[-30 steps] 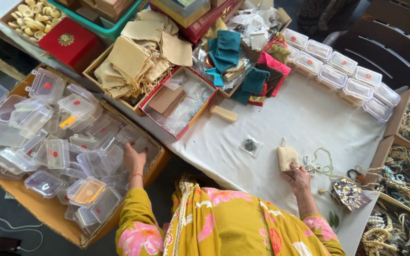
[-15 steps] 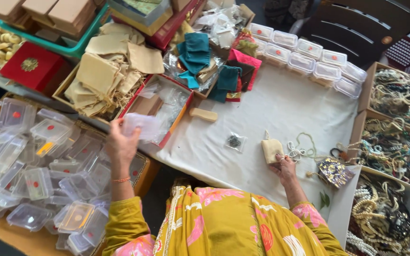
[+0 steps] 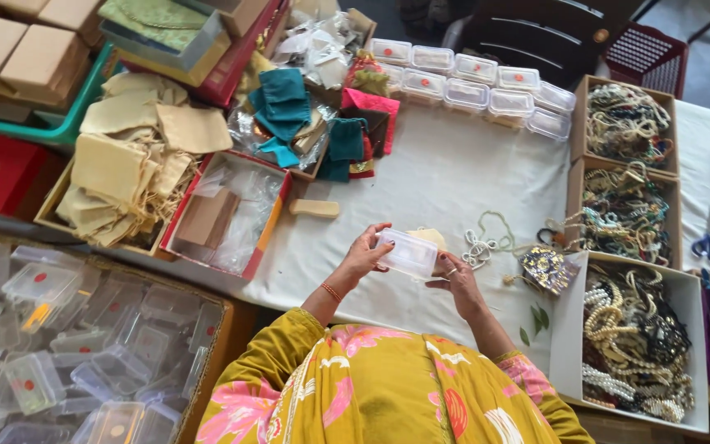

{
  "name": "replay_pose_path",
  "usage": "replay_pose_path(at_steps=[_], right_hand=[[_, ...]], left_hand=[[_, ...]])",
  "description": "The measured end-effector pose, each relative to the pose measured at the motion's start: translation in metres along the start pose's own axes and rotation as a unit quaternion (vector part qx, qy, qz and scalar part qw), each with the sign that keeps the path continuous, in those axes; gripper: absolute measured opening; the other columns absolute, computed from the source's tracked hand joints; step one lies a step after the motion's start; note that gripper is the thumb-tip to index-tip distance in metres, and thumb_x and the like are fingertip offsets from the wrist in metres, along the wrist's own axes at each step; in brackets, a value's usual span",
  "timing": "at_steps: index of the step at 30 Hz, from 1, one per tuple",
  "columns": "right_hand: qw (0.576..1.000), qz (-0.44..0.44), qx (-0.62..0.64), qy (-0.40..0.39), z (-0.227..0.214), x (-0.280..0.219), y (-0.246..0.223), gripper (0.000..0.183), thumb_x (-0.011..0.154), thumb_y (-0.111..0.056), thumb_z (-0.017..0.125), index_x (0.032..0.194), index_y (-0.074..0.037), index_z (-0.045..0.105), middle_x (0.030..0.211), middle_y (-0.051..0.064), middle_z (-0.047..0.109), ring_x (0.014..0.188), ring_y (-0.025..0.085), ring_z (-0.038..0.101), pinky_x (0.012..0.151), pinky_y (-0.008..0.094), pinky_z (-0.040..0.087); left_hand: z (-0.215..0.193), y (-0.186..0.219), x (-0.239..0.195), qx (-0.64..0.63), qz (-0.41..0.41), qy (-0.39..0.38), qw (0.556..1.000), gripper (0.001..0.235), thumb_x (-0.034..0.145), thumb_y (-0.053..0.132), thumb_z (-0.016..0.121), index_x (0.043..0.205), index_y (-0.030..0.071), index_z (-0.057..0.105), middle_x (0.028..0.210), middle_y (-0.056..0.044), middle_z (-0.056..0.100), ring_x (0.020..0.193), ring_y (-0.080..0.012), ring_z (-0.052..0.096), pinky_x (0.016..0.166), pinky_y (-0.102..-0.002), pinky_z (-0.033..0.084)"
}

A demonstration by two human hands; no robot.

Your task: The person handles small costume jewelry pieces at a table, ties a drawstring on a teal fabric pouch, and places items into small clear plastic boxes, closing the lids. They open and close several containers while arranging the jewelry pieces.

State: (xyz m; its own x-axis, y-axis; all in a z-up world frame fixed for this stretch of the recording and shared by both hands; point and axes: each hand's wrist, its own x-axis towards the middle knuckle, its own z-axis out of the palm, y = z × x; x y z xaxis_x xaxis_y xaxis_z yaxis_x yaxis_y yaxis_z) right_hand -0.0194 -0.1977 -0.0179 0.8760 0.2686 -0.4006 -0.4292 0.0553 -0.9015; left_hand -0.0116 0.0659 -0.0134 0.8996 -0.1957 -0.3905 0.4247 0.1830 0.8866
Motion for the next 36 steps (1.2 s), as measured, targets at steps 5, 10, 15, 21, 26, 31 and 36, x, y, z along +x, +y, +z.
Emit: replay_pose_path(at_steps=[5, 10, 15, 21, 26, 31, 36], right_hand=[[0.993, 0.017, 0.118, -0.002, -0.006, -0.003, 0.001, 0.049, 0.101, -0.038, 0.054, 0.136, -0.004, 0.06, 0.11, 0.01, 0.072, 0.091, 0.02, 0.072, 0.077, 0.039, 0.063], [0.979, 0.027, 0.202, -0.003, -0.008, -0.007, -0.004, 0.056, 0.096, -0.045, 0.057, 0.136, -0.005, 0.057, 0.11, 0.009, 0.072, 0.092, 0.023, 0.073, 0.079, 0.04, 0.063], [0.988, 0.047, 0.146, -0.001, 0.002, -0.012, -0.011, 0.057, 0.095, -0.048, 0.056, 0.136, -0.007, 0.059, 0.112, 0.01, 0.072, 0.095, 0.022, 0.074, 0.077, 0.037, 0.063], [0.987, -0.048, -0.08, 0.13, 0.024, -0.016, -0.023, 0.066, 0.092, -0.06, 0.06, 0.136, -0.011, 0.063, 0.114, 0.008, 0.073, 0.093, 0.016, 0.073, 0.073, 0.032, 0.061], [0.997, 0.009, 0.004, 0.078, 0.016, -0.004, 0.004, 0.066, 0.093, -0.061, 0.059, 0.127, -0.005, 0.069, 0.105, 0.009, 0.076, 0.088, 0.016, 0.075, 0.071, 0.033, 0.062], [0.996, -0.009, 0.057, 0.069, 0.017, -0.002, -0.007, 0.058, 0.097, -0.055, 0.06, 0.12, -0.001, 0.066, 0.099, 0.01, 0.076, 0.087, 0.018, 0.074, 0.072, 0.033, 0.063], [0.972, -0.124, -0.165, 0.114, 0.017, -0.009, -0.022, 0.038, 0.102, -0.035, 0.062, 0.114, -0.001, 0.073, 0.106, 0.006, 0.065, 0.089, 0.016, 0.071, 0.07, 0.031, 0.061]], left_hand=[[0.019, 0.033, -0.011, -0.009, 0.013, -0.059, 0.998, 0.088, 0.083, 0.022, 0.079, 0.158, 0.017, 0.032, 0.139, -0.01, 0.055, 0.119, -0.0198, 0.062, 0.085, -0.035, 0.062], [0.028, 0.05, -0.019, -0.014, 0.089, -0.151, 0.984, 0.121, 0.065, 0.013, 0.091, 0.161, 0.022, 0.017, 0.149, -0.009, 0.046, 0.138, -0.023, 0.049, 0.109, -0.034, 0.051], [0.03, 0.046, -0.018, -0.003, 0.106, -0.083, 0.991, 0.11, 0.069, 0.014, 0.092, 0.158, 0.019, 0.027, 0.148, -0.009, 0.046, 0.137, -0.0229, 0.051, 0.109, -0.035, 0.054], [0.026, 0.047, -0.013, -0.067, 0.117, 0.01, 0.991, 0.105, 0.073, 0.013, 0.088, 0.158, 0.019, 0.026, 0.138, -0.012, 0.054, 0.126, -0.0225, 0.06, 0.105, -0.033, 0.055], [0.039, 0.035, -0.007, -0.07, 0.175, 0.048, 0.981, 0.102, 0.075, 0.014, 0.086, 0.157, 0.016, 0.025, 0.135, -0.012, 0.056, 0.123, -0.0229, 0.062, 0.105, -0.032, 0.055], [0.041, 0.007, 0.0, 0.126, 0.243, 0.051, 0.96, 0.086, 0.077, 0.028, 0.088, 0.145, 0.009, 0.037, 0.139, -0.016, 0.05, 0.129, -0.0302, 0.057, 0.109, -0.04, 0.052], [0.036, -0.002, 0.008, 0.274, 0.085, 0.055, 0.957, 0.093, 0.079, 0.064, 0.074, 0.143, 0.005, 0.042, 0.138, -0.021, 0.054, 0.132, -0.0347, 0.055, 0.11, -0.044, 0.048]])
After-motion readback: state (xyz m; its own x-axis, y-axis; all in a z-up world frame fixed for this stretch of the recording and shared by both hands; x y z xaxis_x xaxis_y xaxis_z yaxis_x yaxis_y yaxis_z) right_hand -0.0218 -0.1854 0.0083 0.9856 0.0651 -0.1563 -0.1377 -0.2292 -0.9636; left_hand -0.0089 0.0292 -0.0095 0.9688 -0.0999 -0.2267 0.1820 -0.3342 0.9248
